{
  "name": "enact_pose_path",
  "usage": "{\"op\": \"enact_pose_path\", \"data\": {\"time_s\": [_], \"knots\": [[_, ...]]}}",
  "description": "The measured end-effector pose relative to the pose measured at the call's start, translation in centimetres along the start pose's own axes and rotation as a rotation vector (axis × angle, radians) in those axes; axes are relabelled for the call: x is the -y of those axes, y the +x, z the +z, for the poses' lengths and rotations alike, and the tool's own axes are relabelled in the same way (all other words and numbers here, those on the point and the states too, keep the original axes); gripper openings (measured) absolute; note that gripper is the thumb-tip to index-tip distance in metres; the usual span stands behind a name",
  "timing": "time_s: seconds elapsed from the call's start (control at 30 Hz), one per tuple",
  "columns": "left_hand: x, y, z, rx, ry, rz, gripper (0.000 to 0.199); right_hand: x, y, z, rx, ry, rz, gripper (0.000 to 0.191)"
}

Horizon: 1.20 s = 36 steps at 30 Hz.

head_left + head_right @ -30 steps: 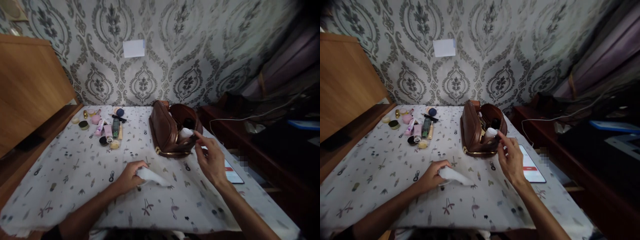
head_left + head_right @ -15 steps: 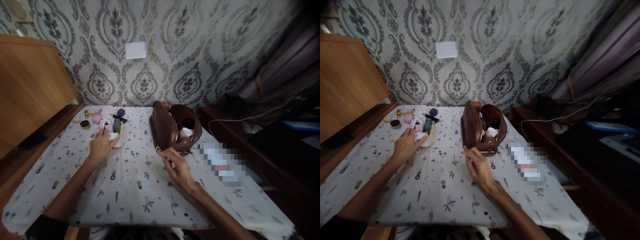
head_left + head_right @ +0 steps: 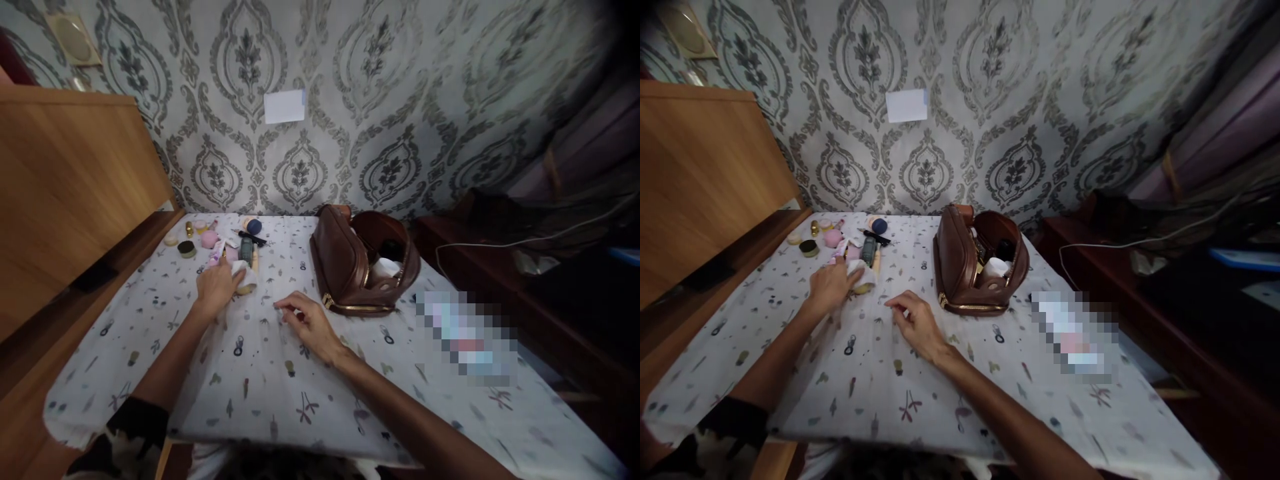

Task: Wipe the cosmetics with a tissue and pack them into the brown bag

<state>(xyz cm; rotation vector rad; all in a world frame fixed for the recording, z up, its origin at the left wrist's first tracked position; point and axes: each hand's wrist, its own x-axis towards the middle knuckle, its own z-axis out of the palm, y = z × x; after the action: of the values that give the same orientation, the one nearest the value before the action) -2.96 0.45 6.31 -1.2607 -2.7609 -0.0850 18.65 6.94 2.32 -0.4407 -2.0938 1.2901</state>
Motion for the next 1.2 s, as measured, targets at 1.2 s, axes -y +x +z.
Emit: {"op": "enact_pose_path", "data": {"time_s": [1.2], "knots": [[-2.7, -13.1, 2.2, -0.319, -0.174, 0.925, 0.041, -0.3, -0.2, 3.6, 0.211, 1.268, 0.802, 0.052]]}}
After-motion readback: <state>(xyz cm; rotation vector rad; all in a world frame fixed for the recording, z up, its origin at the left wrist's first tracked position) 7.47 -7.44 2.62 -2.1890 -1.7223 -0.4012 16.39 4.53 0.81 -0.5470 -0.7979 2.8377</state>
